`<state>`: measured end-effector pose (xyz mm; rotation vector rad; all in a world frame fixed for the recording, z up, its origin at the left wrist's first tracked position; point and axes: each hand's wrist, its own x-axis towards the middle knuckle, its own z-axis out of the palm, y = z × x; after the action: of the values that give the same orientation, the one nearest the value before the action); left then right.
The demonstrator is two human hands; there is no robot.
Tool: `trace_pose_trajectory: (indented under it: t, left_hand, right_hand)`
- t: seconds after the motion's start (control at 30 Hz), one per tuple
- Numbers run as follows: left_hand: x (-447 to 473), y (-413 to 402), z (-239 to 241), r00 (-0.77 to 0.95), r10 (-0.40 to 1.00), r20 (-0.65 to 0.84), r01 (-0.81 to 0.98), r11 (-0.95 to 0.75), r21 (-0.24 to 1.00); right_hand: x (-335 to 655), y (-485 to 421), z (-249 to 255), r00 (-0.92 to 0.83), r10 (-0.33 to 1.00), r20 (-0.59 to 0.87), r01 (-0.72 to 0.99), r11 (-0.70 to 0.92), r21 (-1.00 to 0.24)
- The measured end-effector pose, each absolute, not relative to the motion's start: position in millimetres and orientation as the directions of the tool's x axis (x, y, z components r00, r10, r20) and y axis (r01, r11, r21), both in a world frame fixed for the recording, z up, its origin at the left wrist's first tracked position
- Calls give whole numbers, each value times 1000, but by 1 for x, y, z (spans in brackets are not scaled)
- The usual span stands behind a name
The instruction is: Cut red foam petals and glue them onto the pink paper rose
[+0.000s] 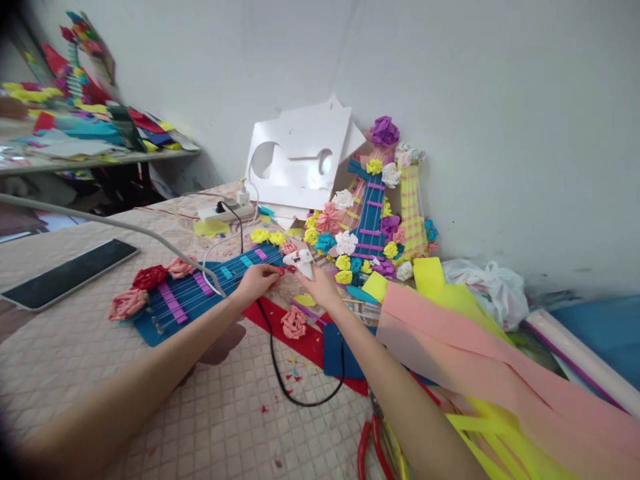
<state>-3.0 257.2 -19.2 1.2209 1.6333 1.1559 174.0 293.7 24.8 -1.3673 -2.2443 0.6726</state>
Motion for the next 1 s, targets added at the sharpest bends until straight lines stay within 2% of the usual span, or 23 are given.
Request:
trace_pose_trajectory:
  t: [0.43, 0.7, 1.0]
  left_hand:
    - [-2, 245, -6, -275, 961, -11, 322, 103, 941]
    - [-5, 248, -8, -327, 945, -2, 276, 98, 956]
    - [-3, 265, -17, -278, 960, -26, 194, 83, 977]
  right_hand:
    - [171, 298, 23, -435, 893, 116, 746, 429, -509]
    - [179, 292, 29, -423, 898, 118, 716, 411, -565]
    - [190, 288, 26, -401, 908, 121, 658, 377, -652]
